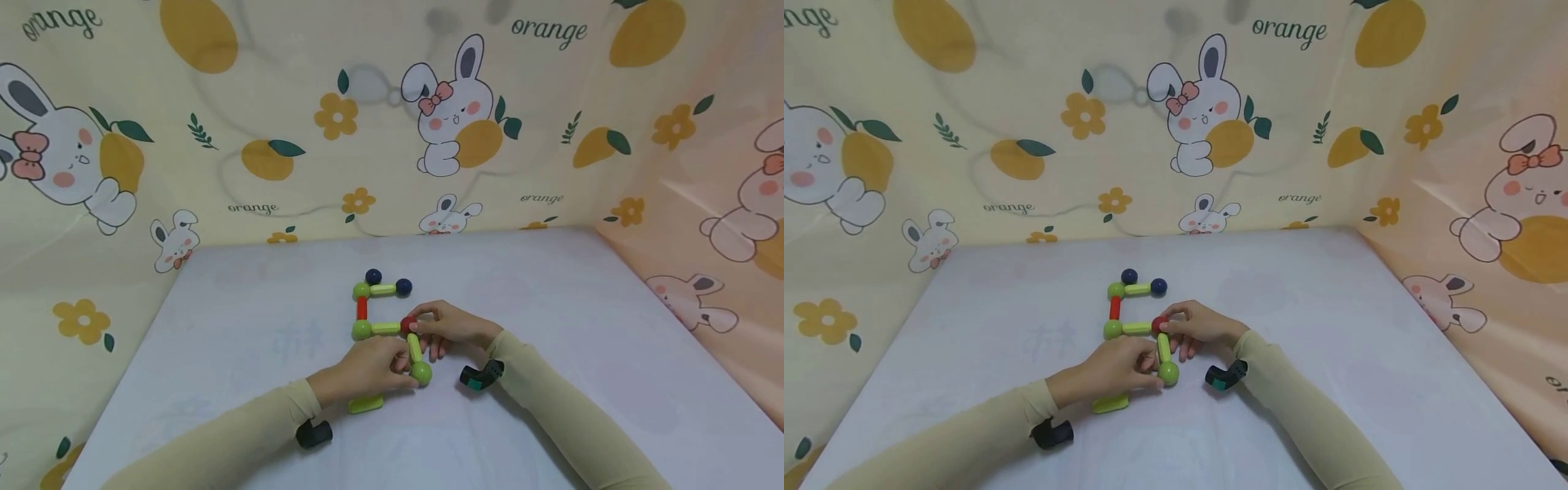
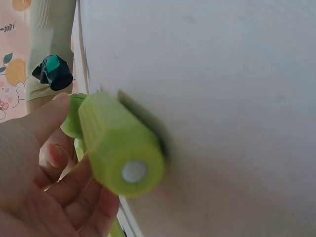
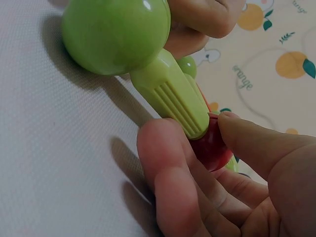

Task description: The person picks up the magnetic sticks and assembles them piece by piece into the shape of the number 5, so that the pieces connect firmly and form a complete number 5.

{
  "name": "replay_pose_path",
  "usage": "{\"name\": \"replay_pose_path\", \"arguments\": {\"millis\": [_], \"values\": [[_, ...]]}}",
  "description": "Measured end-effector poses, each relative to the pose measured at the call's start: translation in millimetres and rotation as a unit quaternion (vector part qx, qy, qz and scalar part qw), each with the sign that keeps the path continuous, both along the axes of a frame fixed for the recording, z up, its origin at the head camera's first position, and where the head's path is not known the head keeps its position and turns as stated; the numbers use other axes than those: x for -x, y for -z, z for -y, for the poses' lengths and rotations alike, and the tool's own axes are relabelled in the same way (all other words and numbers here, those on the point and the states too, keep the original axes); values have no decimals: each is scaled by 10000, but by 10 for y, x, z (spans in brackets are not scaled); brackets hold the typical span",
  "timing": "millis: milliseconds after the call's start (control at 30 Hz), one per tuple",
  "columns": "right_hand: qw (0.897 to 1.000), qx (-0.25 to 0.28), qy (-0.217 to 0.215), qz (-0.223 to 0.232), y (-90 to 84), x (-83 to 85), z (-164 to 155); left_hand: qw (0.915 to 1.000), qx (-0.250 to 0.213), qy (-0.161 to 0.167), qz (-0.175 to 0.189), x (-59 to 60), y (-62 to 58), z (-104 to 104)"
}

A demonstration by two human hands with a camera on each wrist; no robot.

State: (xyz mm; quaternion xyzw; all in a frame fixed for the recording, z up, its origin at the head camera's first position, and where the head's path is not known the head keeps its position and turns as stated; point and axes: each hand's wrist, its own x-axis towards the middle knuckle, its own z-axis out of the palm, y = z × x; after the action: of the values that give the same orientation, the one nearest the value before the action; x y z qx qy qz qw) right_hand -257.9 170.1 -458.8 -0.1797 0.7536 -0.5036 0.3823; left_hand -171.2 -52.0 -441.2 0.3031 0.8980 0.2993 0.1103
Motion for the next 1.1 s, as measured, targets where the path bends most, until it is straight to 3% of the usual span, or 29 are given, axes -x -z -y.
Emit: {"name": "replay_pose_path", "arguments": {"millis": [367,767,1100], "values": [[10000,32,-2,42,-6,2,42,9996,-4,83,282,20,-47,118],[9998,-81,139,69,-26,-16,78,9982,-182,-161,557,50,-146,348],[9995,-61,270,-117,10,-48,11,9978,-170,-159,623,6,-43,430]]}}
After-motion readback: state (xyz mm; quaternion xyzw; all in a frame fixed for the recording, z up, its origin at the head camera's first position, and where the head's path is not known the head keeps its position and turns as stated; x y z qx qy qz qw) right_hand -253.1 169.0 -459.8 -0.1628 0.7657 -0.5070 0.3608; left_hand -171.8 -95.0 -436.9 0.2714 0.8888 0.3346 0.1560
